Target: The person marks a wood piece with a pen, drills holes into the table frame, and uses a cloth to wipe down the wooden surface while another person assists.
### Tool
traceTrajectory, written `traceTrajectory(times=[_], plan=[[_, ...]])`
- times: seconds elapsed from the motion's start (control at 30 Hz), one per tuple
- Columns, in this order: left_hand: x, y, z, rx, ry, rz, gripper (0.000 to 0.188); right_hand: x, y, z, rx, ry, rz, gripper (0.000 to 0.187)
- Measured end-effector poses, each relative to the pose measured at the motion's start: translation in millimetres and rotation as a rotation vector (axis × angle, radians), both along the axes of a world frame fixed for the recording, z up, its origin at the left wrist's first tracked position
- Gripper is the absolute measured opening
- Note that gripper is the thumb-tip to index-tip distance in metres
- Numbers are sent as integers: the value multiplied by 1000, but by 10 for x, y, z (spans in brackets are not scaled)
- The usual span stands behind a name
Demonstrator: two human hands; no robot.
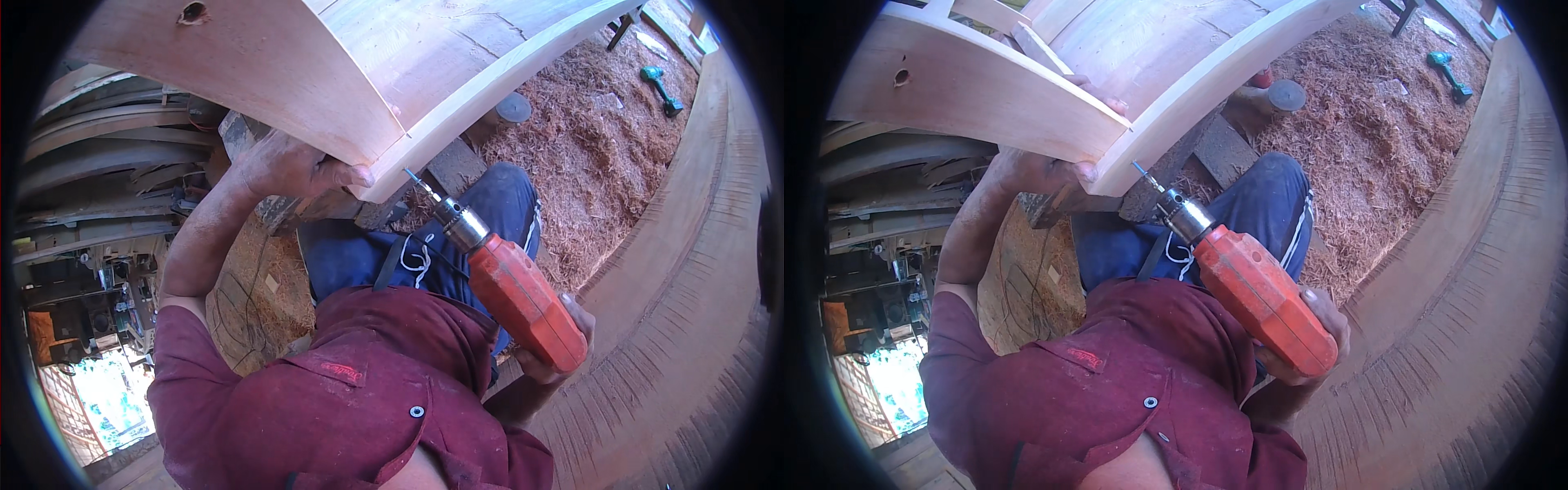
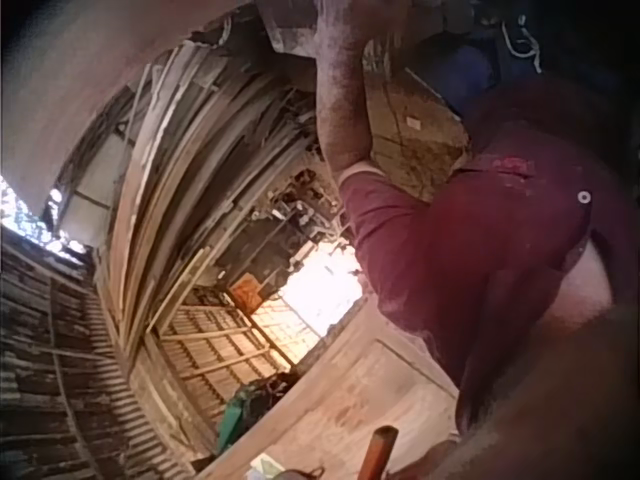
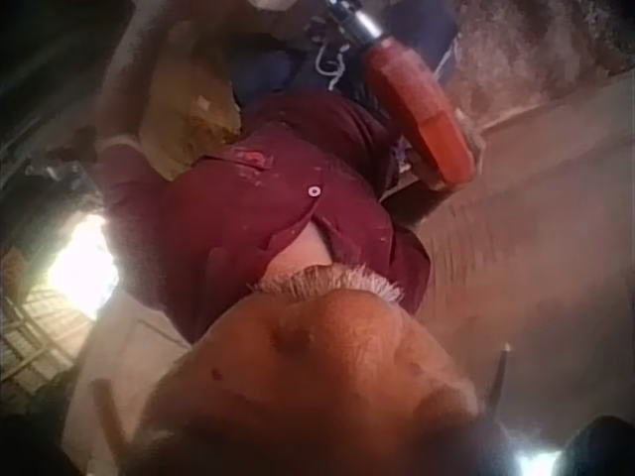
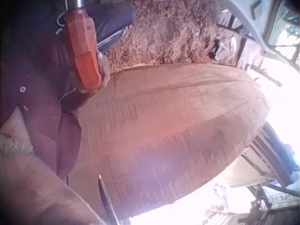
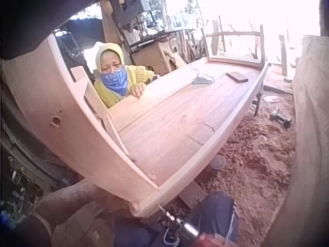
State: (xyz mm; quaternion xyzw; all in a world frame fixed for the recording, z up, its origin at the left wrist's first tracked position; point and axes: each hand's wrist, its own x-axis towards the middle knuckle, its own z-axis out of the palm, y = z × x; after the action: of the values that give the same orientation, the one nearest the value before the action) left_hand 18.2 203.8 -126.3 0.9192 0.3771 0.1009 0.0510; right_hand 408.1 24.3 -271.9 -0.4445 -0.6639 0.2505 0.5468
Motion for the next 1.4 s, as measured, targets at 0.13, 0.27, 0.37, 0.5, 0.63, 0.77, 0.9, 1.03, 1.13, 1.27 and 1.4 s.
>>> traceTrajectory(times=[0.13,0.27,0.37,0.5,0.63,0.77,0.9,1.03,1.13,1.27,1.4], plan=[[-3,-7,-1,-25,1,14,55,-28,-19,-13,-13,35,-8,90],[25,-20,31,28,10,-22,56,-8,7,21,-9,44,23,90],[-8,0,13,-23,-18,-29,54,32,-3,14,34,-67,23,91],[12,7,8,-94,-40,-8,51,22,-18,2,-16,-13,-2,92],[-33,-17,-5,5,21,-52,48,-27,-14,2,-67,136,-12,94],[-24,-1,20,-121,18,-9,46,25,-7,39,-28,-1,-15,96],[13,-8,55,-34,67,-54,44,-20,9,57,-61,90,16,98],[3,-9,40,-112,27,-9,42,-23,31,89,-59,76,1,100],[-7,-9,75,-134,72,7,44,-26,55,98,-76,102,6,100],[83,-1,159,-161,12,-12,49,-9,14,20,-52,92,-18,100],[116,17,198,-286,-32,32,51,-11,37,81,-55,26,-12,99]])
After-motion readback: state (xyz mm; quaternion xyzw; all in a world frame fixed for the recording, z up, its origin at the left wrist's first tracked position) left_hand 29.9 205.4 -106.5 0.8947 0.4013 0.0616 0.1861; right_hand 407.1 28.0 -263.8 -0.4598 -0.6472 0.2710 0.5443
